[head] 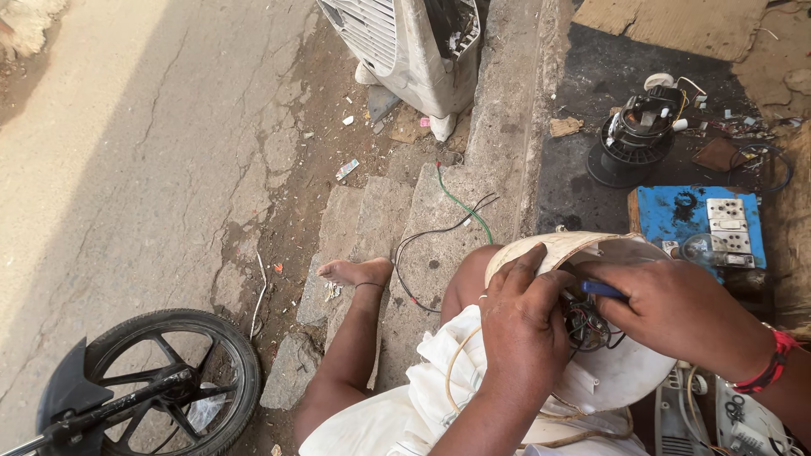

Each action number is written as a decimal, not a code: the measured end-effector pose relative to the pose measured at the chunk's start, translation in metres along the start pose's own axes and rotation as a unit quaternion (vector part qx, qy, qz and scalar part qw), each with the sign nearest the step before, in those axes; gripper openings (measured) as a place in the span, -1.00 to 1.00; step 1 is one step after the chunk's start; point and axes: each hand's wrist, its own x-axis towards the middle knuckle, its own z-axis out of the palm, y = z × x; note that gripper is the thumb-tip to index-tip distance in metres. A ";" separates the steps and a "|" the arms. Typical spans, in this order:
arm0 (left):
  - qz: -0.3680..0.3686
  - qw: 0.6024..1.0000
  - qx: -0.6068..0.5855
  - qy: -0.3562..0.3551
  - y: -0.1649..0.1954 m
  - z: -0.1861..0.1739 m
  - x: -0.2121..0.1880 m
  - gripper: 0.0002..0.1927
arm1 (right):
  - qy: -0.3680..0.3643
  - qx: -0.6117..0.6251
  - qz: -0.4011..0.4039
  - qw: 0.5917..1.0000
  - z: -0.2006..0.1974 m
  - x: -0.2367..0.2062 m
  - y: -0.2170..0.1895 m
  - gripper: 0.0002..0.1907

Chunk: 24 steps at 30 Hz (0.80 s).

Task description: The person sits on the ground repairing a mixer grinder, using a screwdriver to work on the motor and wiring inside the plastic housing resting in their lap. They reposition the housing, manipulate the internal wires and motor assembly, and press the housing back together around the motor.

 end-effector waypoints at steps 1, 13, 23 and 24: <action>-0.001 1.000 0.001 -0.001 0.000 0.000 0.000 -0.68 | 0.005 -0.002 -0.006 1.000 0.001 0.001 -0.001 -0.57; -0.022 1.000 -0.018 0.002 0.000 0.001 0.001 -0.67 | -0.042 -0.011 -0.007 0.999 -0.003 0.018 0.005 -0.65; -0.016 0.999 -0.025 0.012 -0.004 0.006 0.002 -0.65 | -0.055 -0.090 -0.017 0.994 -0.001 0.024 0.009 -0.70; -0.018 0.999 -0.026 0.014 -0.004 0.006 0.002 -0.65 | -0.057 -0.094 -0.020 0.994 -0.001 0.025 0.010 -0.71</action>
